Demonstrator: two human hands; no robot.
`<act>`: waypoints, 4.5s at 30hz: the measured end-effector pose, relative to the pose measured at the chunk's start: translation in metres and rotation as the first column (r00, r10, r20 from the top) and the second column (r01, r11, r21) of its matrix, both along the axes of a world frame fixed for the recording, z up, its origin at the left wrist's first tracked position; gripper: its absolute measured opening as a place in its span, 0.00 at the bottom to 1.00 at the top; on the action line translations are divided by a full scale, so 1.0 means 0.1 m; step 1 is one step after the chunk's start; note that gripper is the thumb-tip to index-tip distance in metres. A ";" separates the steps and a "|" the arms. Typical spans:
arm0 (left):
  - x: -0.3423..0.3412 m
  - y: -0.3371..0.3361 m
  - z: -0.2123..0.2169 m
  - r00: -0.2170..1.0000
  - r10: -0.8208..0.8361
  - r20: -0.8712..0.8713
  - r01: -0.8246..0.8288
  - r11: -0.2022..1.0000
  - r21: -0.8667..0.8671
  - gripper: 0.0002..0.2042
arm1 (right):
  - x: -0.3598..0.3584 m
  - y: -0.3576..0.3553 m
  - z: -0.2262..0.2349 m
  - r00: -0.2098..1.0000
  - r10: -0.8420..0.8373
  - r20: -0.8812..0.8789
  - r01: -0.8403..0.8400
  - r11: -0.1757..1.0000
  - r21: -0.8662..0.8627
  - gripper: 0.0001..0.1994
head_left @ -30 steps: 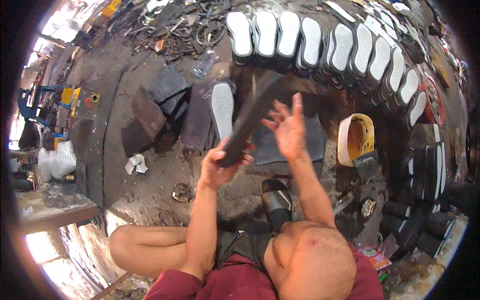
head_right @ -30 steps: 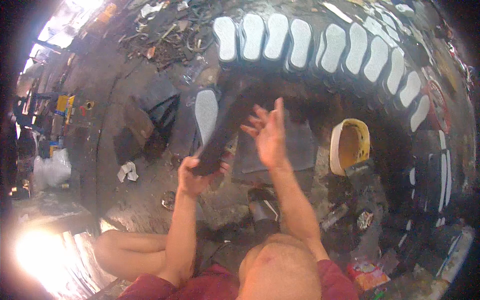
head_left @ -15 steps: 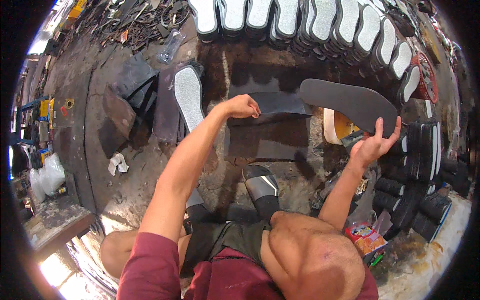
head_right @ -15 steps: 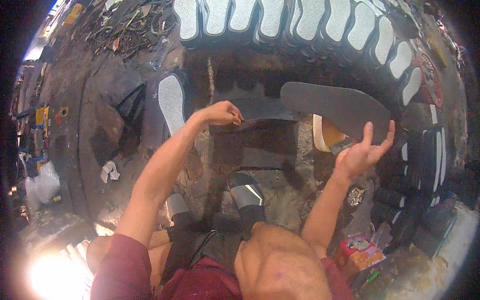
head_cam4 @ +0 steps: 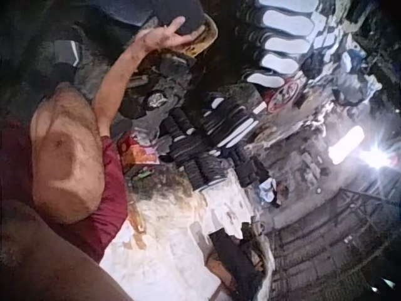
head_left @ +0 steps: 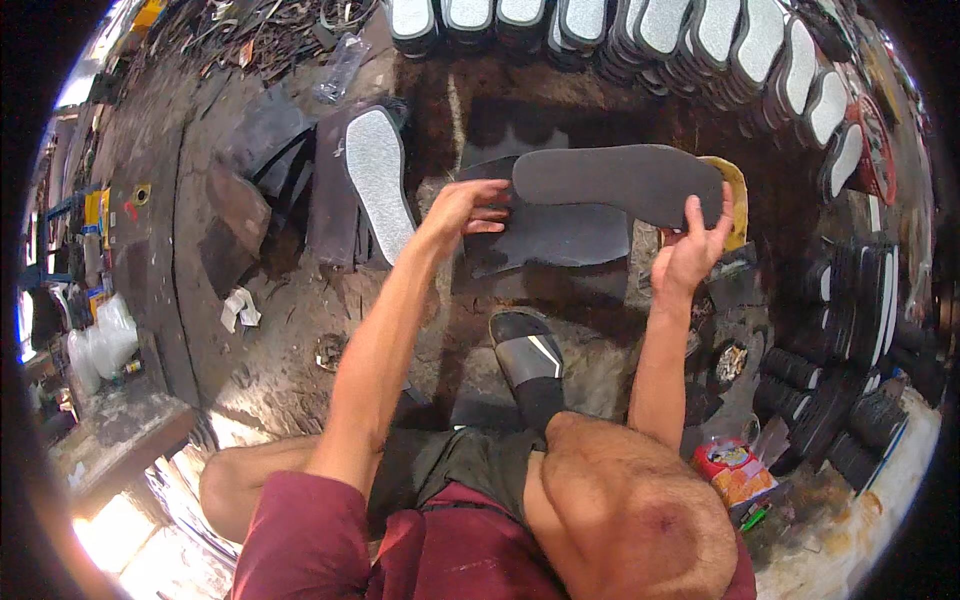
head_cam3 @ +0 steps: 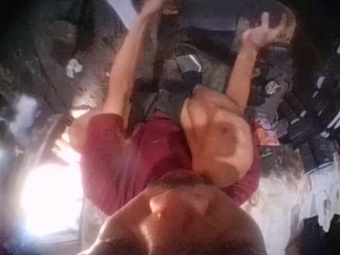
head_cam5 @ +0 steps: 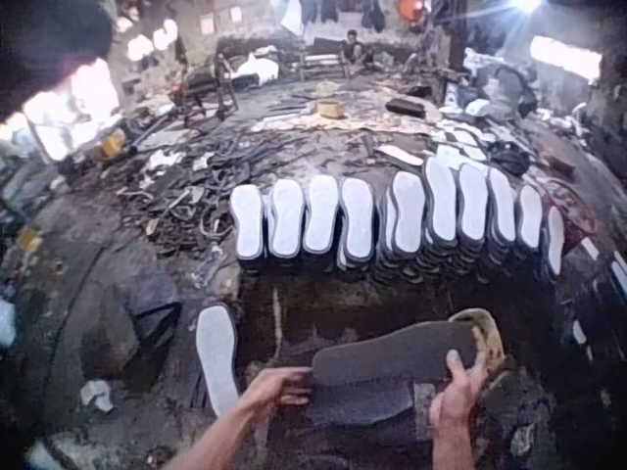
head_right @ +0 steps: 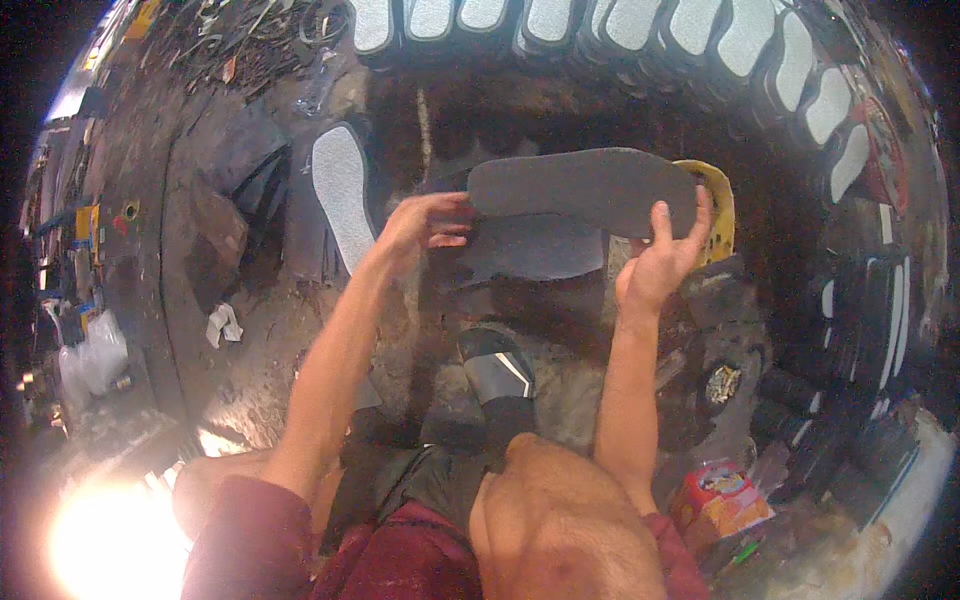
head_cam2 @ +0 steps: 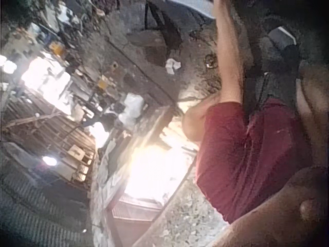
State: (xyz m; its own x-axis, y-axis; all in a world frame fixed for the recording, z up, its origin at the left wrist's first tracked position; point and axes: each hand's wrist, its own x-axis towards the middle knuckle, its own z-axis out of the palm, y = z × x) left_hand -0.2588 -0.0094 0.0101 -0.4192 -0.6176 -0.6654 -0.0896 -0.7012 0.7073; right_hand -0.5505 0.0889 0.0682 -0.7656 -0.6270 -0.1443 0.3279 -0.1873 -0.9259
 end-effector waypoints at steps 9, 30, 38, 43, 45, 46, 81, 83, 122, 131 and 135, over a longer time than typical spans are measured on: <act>0.01 0.84 -0.16 0.848 0.526 0.066 -0.514 0.846 -0.142 0.20 | 0.23 0.22 -0.56 0.942 0.173 0.289 -0.217 0.967 0.129 0.29; -0.13 0.96 -0.26 0.664 0.743 -0.083 -0.748 0.661 -0.061 0.15 | 0.20 0.30 -0.60 0.962 0.157 0.225 -0.179 0.980 0.082 0.29; 0.11 1.41 -0.23 0.779 0.518 0.353 -0.439 0.853 -0.282 0.21 | 0.05 0.69 -1.11 0.926 0.371 -0.071 -0.290 0.818 0.496 0.27; 0.09 1.48 -0.29 0.722 0.428 0.543 -0.111 0.847 -0.520 0.18 | -0.13 0.78 -1.31 0.900 0.429 -0.077 -0.329 0.786 0.524 0.26; 0.09 1.49 -0.32 0.716 0.419 0.558 -0.081 0.844 -0.530 0.18 | -0.13 0.78 -1.35 0.908 0.415 -0.056 -0.325 0.782 0.531 0.26; 0.08 1.49 -0.34 0.716 0.418 0.559 -0.069 0.839 -0.540 0.19 | -0.12 0.78 -1.36 0.902 0.420 -0.098 -0.308 0.786 0.536 0.26; -0.27 0.73 0.30 0.987 -0.158 0.035 0.160 0.919 -0.359 0.23 | 0.53 0.82 -0.52 0.954 -0.004 -0.300 0.111 0.934 0.339 0.36; -0.21 0.70 0.57 0.919 0.136 -0.370 -0.095 0.987 0.128 0.25 | 0.57 0.79 -0.24 0.970 0.201 -0.133 -0.171 0.964 0.206 0.42; 0.41 0.65 0.35 0.920 0.318 -0.228 -0.322 0.946 0.017 0.33 | 0.14 -0.04 -0.14 0.926 0.369 -0.085 -0.350 0.920 0.177 0.25; 0.29 0.77 -0.15 0.864 0.380 0.330 -0.304 0.916 -0.260 0.35 | 0.04 0.33 -1.14 0.869 0.493 0.052 -0.421 0.679 0.601 0.32; 0.27 0.75 -0.20 0.828 0.315 0.464 -0.186 0.935 -0.303 0.36 | 0.04 0.33 -1.18 0.866 0.495 0.073 -0.431 0.664 0.611 0.29</act>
